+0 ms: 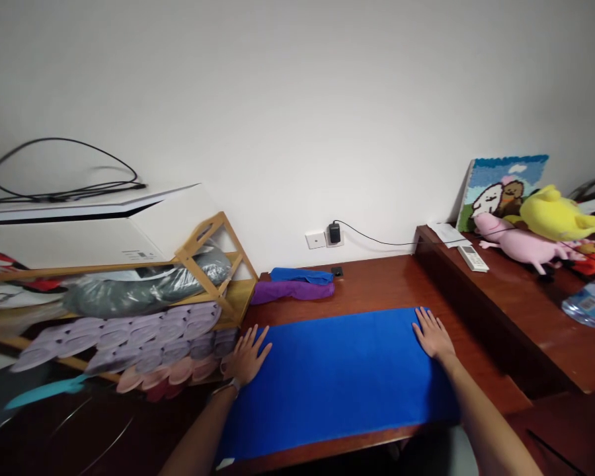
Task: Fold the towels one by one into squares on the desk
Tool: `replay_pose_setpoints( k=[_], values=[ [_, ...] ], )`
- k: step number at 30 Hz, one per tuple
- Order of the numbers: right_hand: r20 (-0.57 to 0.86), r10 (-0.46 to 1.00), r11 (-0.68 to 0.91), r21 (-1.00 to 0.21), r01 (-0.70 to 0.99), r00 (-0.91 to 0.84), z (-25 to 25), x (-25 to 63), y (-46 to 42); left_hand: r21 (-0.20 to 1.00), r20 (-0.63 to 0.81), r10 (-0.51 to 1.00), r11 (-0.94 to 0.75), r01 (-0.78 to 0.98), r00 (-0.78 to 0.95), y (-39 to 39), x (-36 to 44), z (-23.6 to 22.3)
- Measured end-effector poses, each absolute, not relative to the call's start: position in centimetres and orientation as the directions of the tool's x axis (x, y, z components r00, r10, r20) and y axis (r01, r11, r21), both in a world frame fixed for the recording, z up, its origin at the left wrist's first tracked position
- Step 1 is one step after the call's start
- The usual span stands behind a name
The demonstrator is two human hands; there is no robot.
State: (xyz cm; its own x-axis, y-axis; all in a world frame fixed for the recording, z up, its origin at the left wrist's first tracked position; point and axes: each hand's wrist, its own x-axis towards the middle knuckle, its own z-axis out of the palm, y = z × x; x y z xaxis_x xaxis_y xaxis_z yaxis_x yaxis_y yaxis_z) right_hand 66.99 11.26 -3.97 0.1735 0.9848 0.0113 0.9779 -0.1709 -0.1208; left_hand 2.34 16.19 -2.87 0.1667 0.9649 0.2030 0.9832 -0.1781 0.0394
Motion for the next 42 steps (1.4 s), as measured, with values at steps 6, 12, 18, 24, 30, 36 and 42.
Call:
replay_pose_setpoints(
  k=[6, 12, 18, 24, 30, 36, 42],
  values=[
    [-0.058, 0.973, -0.229, -0.077, 0.97, 0.225, -3.2, 67.0, 11.7, 0.051, 0.196, 0.967, -0.176, 0.983, 0.163, 16.1, 2.4, -2.8],
    [0.031, 0.984, -0.176, -0.06, 0.983, 0.178, 0.4, 58.0, 13.6, 0.068, 0.176, 0.973, -0.163, 0.984, 0.149, 15.5, 2.8, -2.2],
    [0.11, 0.959, 0.282, -0.313, 0.907, -0.261, 2.4, 34.8, 13.5, 0.083, 0.147, 0.979, -0.152, 0.985, 0.139, 15.0, 3.1, -1.5],
    [0.034, 0.91, 0.385, -0.444, 0.809, -0.414, 0.7, 21.9, 12.9, 0.084, 0.151, 0.98, -0.144, 0.986, 0.131, 15.1, 2.9, -1.9],
    [-0.018, 0.962, 0.245, -0.387, 0.889, -0.272, 0.8, 29.8, 13.5, 0.093, 0.165, 0.976, -0.157, 0.983, 0.141, 15.5, 2.7, -2.2],
    [-0.109, 0.988, -0.119, -0.124, 0.985, 0.106, -0.1, 50.0, 13.6, 0.09, 0.182, 0.972, -0.169, 0.982, 0.151, 15.7, 2.6, -2.4],
    [-0.049, 0.947, -0.321, -0.09, 0.943, 0.317, -2.6, 64.5, 12.8, 0.054, 0.19, 0.97, -0.166, 0.985, 0.154, 15.9, 2.3, -2.4]
  ],
)
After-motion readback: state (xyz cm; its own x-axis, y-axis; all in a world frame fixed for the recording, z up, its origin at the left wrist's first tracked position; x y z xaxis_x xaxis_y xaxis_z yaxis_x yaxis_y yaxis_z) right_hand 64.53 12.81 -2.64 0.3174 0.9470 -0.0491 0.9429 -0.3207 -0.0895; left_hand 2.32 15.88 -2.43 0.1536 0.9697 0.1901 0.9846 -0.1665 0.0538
